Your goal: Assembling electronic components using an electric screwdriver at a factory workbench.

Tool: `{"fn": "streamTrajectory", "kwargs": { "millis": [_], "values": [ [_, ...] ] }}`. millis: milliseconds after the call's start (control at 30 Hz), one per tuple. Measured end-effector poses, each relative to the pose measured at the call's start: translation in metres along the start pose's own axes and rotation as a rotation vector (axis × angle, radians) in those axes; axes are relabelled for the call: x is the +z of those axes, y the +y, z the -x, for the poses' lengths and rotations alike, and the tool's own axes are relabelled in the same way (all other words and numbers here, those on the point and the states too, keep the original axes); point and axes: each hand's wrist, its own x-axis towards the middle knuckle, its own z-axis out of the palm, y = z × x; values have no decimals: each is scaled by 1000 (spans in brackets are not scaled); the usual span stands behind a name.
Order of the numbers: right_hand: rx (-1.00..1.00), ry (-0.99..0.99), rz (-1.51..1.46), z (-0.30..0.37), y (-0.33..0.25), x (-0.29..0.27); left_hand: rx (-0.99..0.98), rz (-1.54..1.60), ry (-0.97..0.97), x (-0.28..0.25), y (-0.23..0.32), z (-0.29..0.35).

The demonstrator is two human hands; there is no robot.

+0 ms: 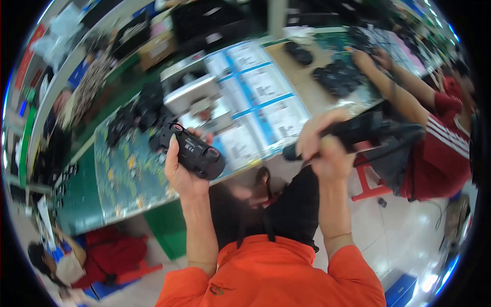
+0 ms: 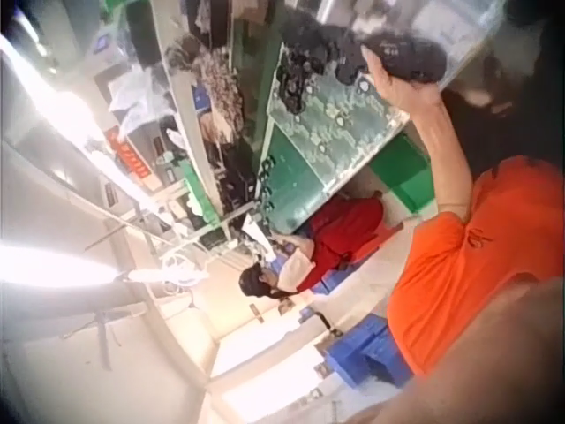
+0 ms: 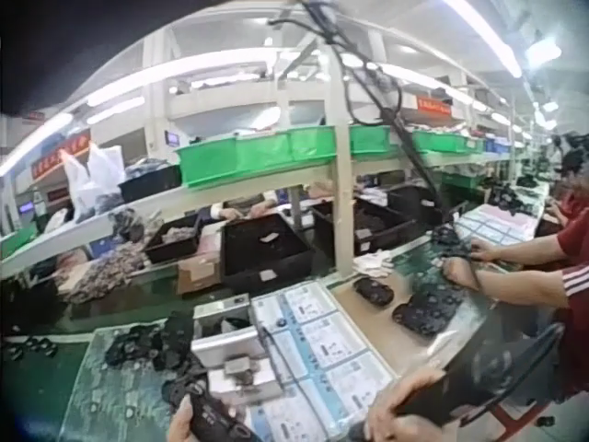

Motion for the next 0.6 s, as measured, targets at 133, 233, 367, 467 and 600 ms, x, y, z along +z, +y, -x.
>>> {"fn": "streamTrajectory", "kwargs": {
  "millis": [133, 233, 367, 467, 600],
  "values": [
    [-179, -142, -114, -43, 32, 52, -68, -74, 90, -57, 18, 13],
    [-134, -162, -129, -66, 67, 87, -77, -214, 126, -77, 23, 15],
    [-134, -89, -49, -81, 105, 131, -97, -253, 148, -84, 27, 15],
    [-145, -109, 118, -82, 122, 140, -99, -209, 170, -87, 24, 12],
    [-133, -127, 228, -89, 123, 145, -123, -198, 131, -87, 24, 10]
  ]
}}
